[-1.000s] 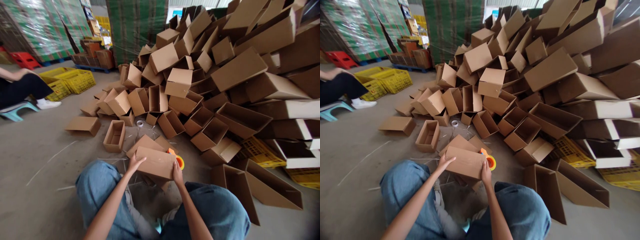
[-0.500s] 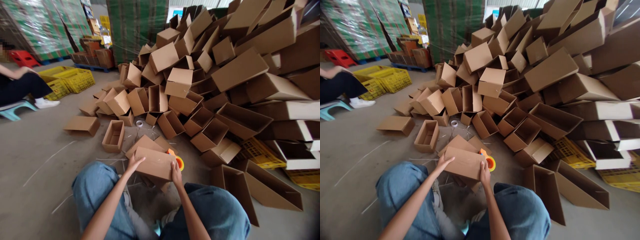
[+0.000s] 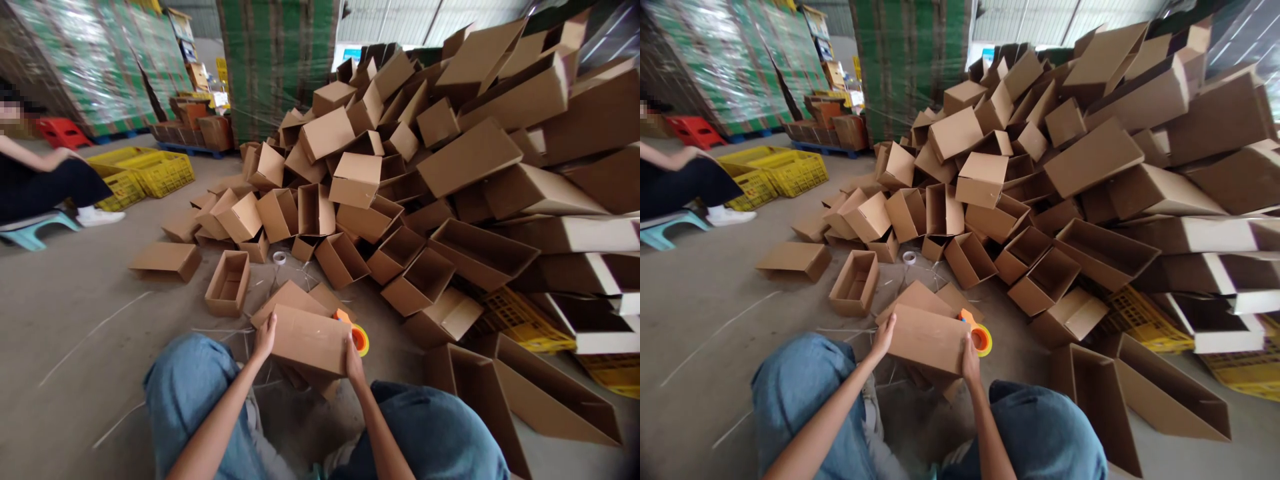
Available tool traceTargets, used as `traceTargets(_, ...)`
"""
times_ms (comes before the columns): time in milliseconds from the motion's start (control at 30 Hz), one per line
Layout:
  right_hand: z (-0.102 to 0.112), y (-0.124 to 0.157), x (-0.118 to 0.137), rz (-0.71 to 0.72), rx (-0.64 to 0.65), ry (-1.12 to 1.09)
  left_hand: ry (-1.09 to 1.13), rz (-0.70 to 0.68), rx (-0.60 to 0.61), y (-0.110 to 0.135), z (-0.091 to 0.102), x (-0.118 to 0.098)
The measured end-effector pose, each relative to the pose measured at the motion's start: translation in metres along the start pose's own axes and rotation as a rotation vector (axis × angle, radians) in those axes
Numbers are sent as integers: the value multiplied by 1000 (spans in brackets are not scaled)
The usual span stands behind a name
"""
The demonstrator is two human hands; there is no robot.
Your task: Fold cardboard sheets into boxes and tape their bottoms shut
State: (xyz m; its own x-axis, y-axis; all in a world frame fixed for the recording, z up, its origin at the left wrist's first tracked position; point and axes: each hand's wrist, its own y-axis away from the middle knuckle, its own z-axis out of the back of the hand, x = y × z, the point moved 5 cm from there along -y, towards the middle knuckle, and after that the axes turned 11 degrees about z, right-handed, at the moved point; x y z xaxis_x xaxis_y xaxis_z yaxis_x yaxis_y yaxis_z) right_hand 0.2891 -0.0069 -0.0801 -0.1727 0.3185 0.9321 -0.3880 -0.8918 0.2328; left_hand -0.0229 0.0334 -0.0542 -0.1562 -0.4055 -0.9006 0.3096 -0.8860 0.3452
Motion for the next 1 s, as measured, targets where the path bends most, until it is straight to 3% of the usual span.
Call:
traceTargets(300,-7,4,16,48,123,-156,-54,-18,20,1,1,-4)
traceTargets(467,-5,7,19,75,54,-128,-75,-13,-12,3,2,-4)
traceTargets(567,-4,9,22,75,42,-136,-59,80,-75,2,5,-2)
traceTargets(667,-3,11,25,50,29,-161,80,176,-134,4,8,1)
traceTargets(833,-3,11,29,30,14,-188,380,159,-122,6,10,-2)
traceTargets(1000,-5,11,29,77,31,-216,487,181,-183,-6,26,-1)
